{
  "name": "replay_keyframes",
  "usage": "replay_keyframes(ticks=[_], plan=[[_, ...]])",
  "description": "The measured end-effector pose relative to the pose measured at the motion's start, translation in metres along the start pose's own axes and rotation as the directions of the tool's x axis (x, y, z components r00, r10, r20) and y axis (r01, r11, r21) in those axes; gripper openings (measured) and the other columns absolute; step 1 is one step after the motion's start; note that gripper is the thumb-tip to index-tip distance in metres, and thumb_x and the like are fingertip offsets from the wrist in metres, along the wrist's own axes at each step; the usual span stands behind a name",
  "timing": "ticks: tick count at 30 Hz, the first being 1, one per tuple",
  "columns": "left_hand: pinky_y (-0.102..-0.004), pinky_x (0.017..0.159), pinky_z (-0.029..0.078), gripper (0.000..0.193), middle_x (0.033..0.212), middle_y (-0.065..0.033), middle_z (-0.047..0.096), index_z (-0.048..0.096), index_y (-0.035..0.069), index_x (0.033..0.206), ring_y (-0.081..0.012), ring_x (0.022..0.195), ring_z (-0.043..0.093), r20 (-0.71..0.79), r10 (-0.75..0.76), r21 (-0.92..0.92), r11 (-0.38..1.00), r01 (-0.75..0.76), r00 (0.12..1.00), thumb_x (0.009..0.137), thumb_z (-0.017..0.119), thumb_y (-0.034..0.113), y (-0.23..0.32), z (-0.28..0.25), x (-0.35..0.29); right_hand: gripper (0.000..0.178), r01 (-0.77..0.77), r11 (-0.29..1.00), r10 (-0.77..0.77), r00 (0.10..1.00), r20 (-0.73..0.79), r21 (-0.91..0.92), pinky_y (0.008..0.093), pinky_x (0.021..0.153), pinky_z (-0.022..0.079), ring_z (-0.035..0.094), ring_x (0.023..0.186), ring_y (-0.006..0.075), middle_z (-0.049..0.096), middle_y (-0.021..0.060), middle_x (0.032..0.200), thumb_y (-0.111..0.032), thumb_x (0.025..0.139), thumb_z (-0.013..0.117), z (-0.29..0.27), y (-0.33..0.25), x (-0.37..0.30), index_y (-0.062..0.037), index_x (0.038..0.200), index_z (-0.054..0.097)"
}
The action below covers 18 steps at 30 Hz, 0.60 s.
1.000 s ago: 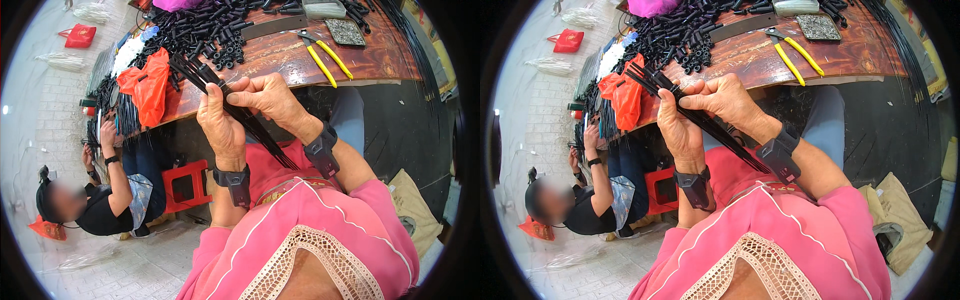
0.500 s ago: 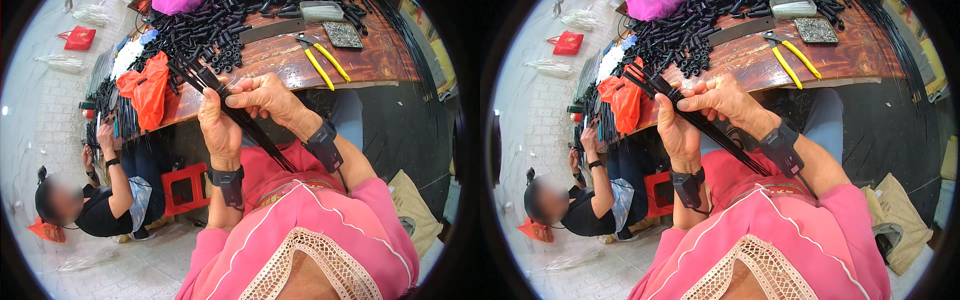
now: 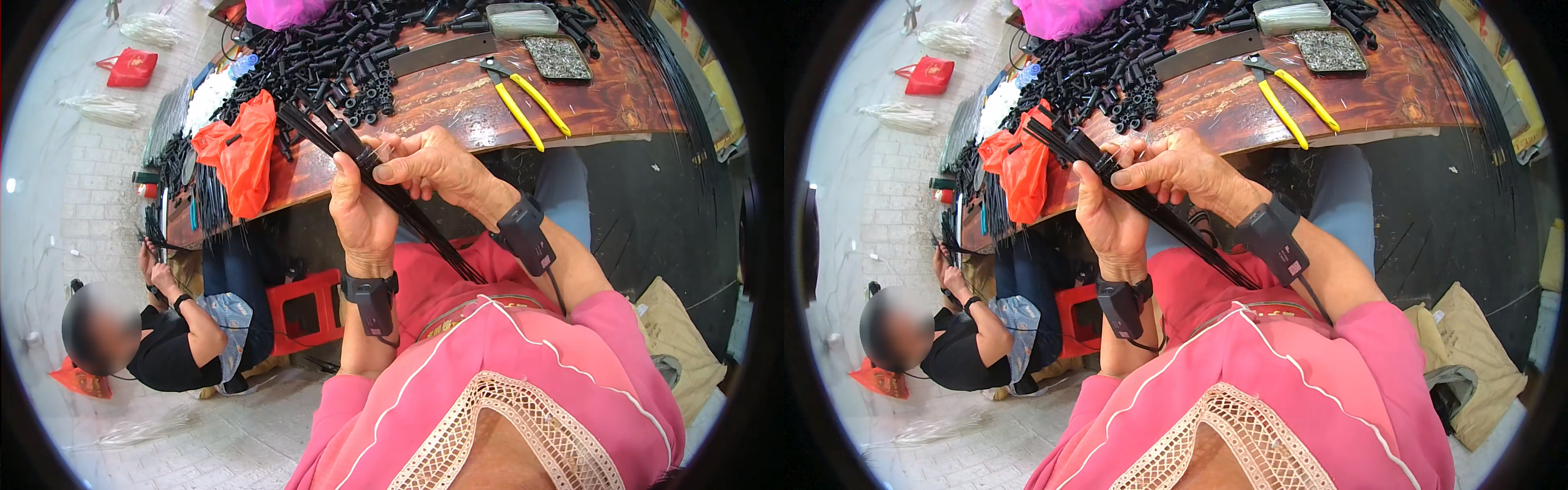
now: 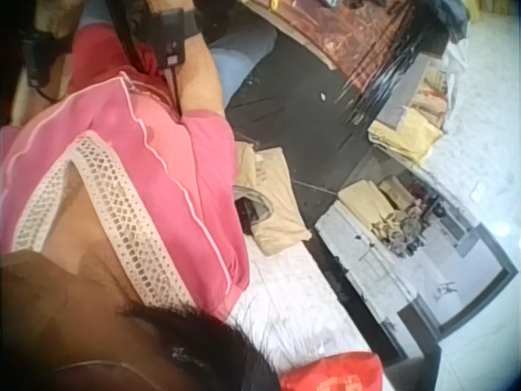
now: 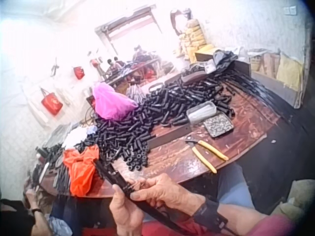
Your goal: Manually assembling and connecting the metal ribs and plastic components of umbrella frames at a workbench.
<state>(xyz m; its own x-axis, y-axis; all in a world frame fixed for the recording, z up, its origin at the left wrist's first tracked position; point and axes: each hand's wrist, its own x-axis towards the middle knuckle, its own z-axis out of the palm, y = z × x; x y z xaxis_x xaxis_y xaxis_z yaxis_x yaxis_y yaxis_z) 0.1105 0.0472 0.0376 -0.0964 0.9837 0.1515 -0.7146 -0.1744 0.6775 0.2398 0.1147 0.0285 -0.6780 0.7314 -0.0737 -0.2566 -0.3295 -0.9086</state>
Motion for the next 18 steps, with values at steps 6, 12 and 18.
replay_keyframes(ticks=[6,12,18], plan=[[-0.0435,0.103,0.039,0.045,0.116,-0.0219,0.058,0.055,-0.003,0.117,-0.0295,0.111,0.055,-0.037,0.058,0.018,0.998,-0.058,0.998,0.099,0.052,0.039,0.0,-0.003,0.0,0.034,0.053,0.998,-0.053,0.999,0.009,-0.037,0.0191,0.047,0.04,0.053,0.055,0.0056,0.063,0.0001,0.07,-0.025,0.064,0.088,-0.001,-0.013,0.001,-0.0036,0.083,0.07],[-0.0422,0.098,0.044,0.044,0.119,-0.0133,0.058,0.056,-0.002,0.119,-0.0252,0.11,0.056,-0.021,0.049,0.324,0.945,-0.039,0.999,0.1,0.051,0.038,0.017,0.007,-0.017,0.048,0.189,0.957,-0.185,0.982,0.039,-0.219,0.0248,0.068,0.047,0.058,0.077,0.0108,0.065,0.0034,0.089,-0.021,0.057,0.091,-0.008,-0.026,0.001,-0.0032,0.097,0.071],[-0.0408,0.059,0.05,0.054,0.078,-0.0123,0.06,0.056,0.007,0.121,-0.0268,0.062,0.059,0.179,-0.092,0.232,0.972,0.049,0.98,0.099,0.042,0.054,0.005,0.006,-0.014,0.037,-0.04,0.999,0.045,0.936,0.35,-0.022,0.0291,0.059,0.055,0.068,0.06,0.0195,0.068,0.012,0.071,-0.005,0.066,0.081,-0.012,-0.042,-0.006,0.0044,0.1,0.067]])
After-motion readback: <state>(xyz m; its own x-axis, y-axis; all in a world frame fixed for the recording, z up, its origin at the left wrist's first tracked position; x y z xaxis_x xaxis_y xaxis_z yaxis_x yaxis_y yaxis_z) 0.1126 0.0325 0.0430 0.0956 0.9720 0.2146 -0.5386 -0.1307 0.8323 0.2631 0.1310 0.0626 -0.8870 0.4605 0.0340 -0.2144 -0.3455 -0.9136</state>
